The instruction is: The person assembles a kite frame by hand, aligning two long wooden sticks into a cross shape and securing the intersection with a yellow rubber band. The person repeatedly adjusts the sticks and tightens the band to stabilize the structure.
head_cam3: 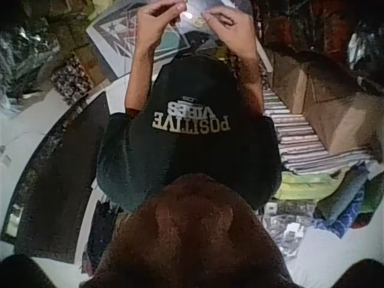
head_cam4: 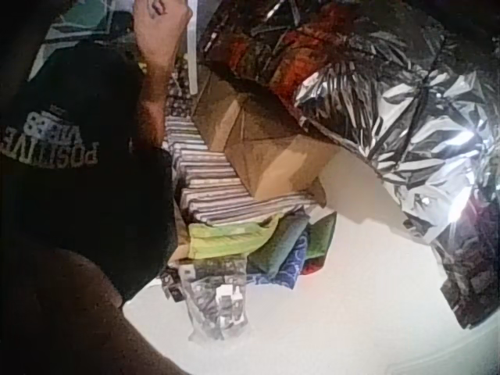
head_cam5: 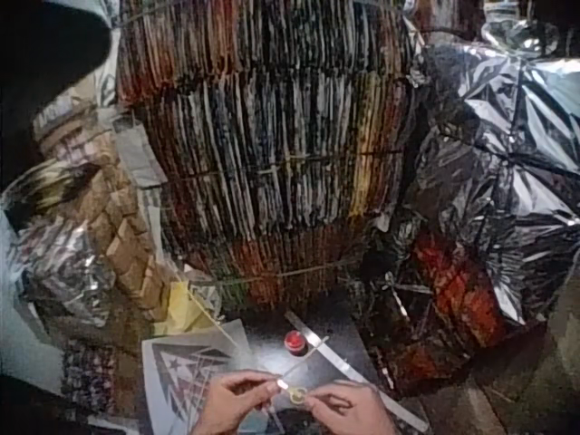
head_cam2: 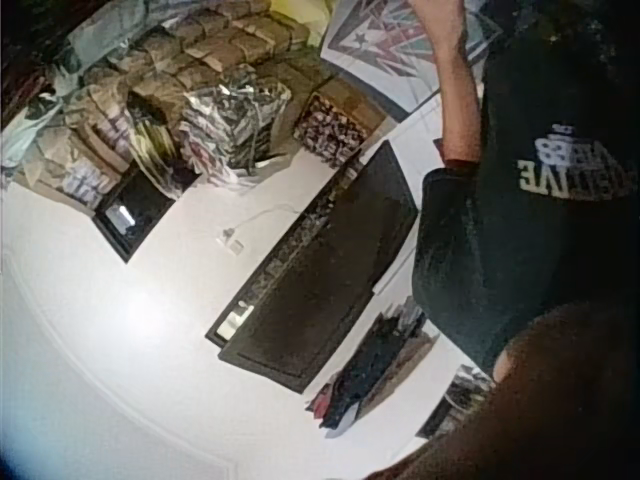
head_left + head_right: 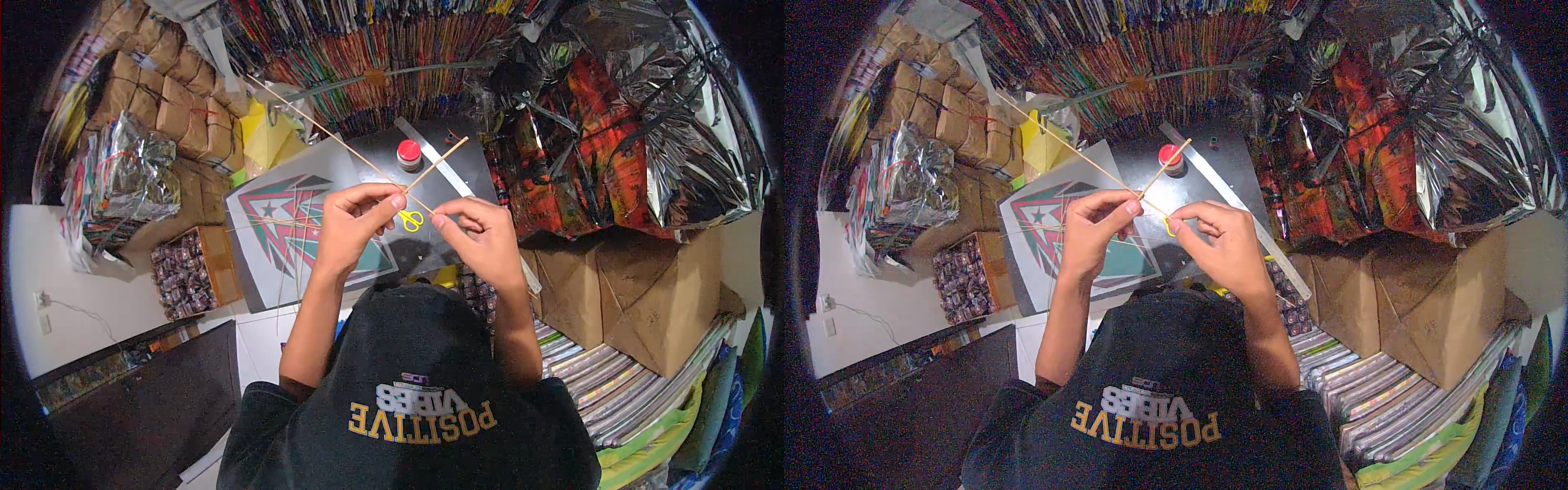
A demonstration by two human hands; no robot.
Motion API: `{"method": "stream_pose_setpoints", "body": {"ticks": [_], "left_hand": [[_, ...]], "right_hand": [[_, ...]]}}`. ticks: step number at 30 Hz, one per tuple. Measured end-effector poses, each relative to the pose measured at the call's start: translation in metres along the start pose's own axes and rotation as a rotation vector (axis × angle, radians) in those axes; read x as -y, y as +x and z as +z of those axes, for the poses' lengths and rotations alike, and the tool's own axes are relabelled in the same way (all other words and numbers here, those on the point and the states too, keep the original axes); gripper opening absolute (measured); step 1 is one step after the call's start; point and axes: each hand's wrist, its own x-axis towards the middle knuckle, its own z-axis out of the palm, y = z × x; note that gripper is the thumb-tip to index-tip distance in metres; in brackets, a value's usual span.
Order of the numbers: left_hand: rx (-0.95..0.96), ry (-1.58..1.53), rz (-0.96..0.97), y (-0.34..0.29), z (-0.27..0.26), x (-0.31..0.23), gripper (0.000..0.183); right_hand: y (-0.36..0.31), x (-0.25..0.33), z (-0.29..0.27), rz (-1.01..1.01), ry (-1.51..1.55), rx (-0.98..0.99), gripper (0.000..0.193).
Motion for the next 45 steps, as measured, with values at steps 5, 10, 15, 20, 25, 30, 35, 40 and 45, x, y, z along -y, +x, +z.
{"method": "stream_pose_setpoints", "body": {"ticks": [5, 10, 15, 20, 25, 30, 35, 40, 45], "left_hand": [[0.039, -0.024, 0.003, 0.001, -0.001, -0.001, 0.019], [0.050, -0.017, 0.005, 0.001, -0.003, -0.001, 0.018], [0.064, -0.015, 0.005, 0.001, -0.002, -0.001, 0.017], [0.076, -0.013, -0.020, 0.001, -0.002, -0.002, 0.017], [0.081, -0.014, -0.037, 0.000, 0.001, -0.005, 0.017], [-0.038, -0.051, -0.009, 0.003, -0.007, 0.002, 0.015], [-0.243, -0.220, 0.043, 0.008, -0.035, 0.002, 0.019], [-0.366, -0.395, 0.085, 0.011, -0.064, 0.000, 0.014], [-0.408, -0.454, 0.081, 0.009, -0.067, -0.003, 0.012]], "right_hand": [[0.000, -0.006, 0.002, -0.046, -0.001, -0.019, 0.012], [0.000, -0.010, 0.004, -0.068, 0.021, -0.017, 0.011], [0.000, -0.009, 0.003, -0.047, 0.022, -0.002, 0.011], [-0.001, -0.010, 0.004, -0.050, 0.054, 0.015, 0.010], [-0.002, -0.013, 0.002, 0.021, 0.085, 0.043, 0.016], [-0.003, -0.005, -0.008, 0.074, -0.124, 0.061, 0.016], [-0.008, -0.019, -0.047, 0.135, 0.008, -0.204, 0.016], [-0.018, -0.038, -0.084, 0.116, -0.066, -0.407, 0.017], [-0.019, -0.045, -0.076, 0.118, -0.066, -0.397, 0.022]]}}
